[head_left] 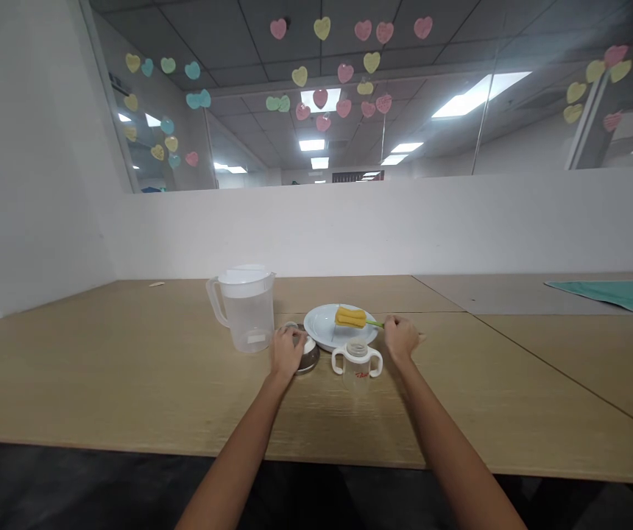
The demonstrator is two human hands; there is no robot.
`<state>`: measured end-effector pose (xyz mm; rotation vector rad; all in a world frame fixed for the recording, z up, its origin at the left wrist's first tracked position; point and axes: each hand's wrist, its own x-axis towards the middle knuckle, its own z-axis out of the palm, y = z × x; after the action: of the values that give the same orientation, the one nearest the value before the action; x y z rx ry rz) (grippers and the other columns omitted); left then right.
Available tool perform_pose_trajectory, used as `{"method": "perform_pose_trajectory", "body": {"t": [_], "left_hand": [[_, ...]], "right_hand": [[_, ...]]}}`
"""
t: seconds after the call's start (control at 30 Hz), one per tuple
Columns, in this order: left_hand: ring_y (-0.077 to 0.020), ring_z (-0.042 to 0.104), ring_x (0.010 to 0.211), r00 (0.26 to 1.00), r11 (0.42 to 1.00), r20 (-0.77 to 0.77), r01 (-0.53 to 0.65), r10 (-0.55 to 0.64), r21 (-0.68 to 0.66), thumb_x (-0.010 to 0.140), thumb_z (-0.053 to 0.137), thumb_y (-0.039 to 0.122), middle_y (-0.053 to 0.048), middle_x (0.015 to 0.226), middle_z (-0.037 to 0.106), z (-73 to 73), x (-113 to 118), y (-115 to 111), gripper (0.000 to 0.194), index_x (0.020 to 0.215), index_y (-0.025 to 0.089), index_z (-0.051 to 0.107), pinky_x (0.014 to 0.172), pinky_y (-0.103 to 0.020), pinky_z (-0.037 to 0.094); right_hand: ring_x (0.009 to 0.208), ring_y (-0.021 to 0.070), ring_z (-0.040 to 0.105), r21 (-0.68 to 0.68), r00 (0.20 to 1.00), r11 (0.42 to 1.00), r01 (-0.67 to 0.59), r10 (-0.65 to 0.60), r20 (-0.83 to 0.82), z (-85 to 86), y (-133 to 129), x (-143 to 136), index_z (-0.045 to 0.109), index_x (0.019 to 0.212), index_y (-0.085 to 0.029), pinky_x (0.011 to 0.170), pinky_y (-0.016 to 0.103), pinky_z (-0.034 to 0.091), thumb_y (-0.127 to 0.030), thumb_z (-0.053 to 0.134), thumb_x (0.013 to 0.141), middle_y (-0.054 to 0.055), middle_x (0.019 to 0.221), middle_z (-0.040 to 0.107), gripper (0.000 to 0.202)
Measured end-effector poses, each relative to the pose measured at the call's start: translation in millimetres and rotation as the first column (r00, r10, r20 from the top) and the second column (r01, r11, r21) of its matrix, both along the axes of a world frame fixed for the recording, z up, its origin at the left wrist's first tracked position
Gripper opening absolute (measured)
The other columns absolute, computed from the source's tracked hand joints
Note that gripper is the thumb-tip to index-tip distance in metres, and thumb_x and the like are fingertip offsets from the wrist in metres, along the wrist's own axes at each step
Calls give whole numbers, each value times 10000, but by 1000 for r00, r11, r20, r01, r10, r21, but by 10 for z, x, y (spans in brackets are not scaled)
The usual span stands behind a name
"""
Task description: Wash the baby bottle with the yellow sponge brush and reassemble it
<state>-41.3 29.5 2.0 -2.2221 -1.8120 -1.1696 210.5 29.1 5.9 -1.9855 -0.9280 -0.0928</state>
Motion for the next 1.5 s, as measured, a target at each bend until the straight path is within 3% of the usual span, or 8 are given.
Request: {"method": "perform_pose_trajectory", "body": {"t": [0.47,0.63,0.83,1.07,1.17,1.3,1.37,1.5], "left_hand": [[-165,569,891,994,999,98,52,-53,15,880,414,247,-44,925,661,12,-17,-4,229,880,180,633,814,-282,400],[-156,578,776,998,998,-57,19,-22,-60,860,438,297,-31,786,649,33,6,-42,224,816,175,622,707,-263,389],[-201,582,790,983,996,-180,30,-45,-87,775,514,277,-45,736,638,14,55,-66,153,706,172,602,740,-313,369],[-242,549,919,983,998,-180,28,-18,55,824,452,309,-86,859,641,47,85,-170,212,864,179,615,870,-379,337],[-210,544,937,976,964,-77,214,-204,158,888,349,294,-82,917,625,61,191,-329,286,1011,175,579,905,-358,350],[-186,524,1035,835,824,29,536,-550,186,904,359,321,-107,1129,557,13,407,-545,375,1231,156,439,904,-309,412],[-196,507,1094,783,778,31,613,-622,136,881,430,352,-114,1219,517,-23,491,-602,453,1290,164,382,926,-317,420],[-213,478,1167,766,764,17,640,-643,77,844,508,380,-99,1274,505,-58,561,-634,547,1331,195,343,987,-352,398]], "right_hand": [[696,208,547,8,1000,1000,-7,7,-17,-9,13,17,713,711,-164,765,356,286,-292,386,779,125,752,681,358],[709,210,546,13,1000,1000,-19,19,-23,-5,8,17,711,710,-157,760,357,277,-290,381,776,135,768,685,362],[722,216,547,30,1000,999,-12,12,-20,-10,10,14,716,728,-159,751,358,272,-286,379,771,141,775,685,362],[690,198,525,52,1000,999,0,1,-17,-28,20,15,710,717,-154,758,348,274,-286,381,777,128,739,676,360],[684,192,515,88,999,995,36,-34,-25,-33,26,20,702,725,-158,768,346,272,-294,377,785,121,738,671,357],[700,191,512,147,996,987,72,-65,-53,-29,28,23,691,748,-166,766,342,267,-286,366,788,117,769,670,349],[708,193,509,158,996,986,61,-50,-69,-26,27,23,684,741,-164,747,331,268,-281,367,786,116,777,668,341],[726,194,500,211,993,975,65,-42,-111,-30,22,25,668,706,-163,735,320,267,-274,362,783,105,762,661,334]]}}
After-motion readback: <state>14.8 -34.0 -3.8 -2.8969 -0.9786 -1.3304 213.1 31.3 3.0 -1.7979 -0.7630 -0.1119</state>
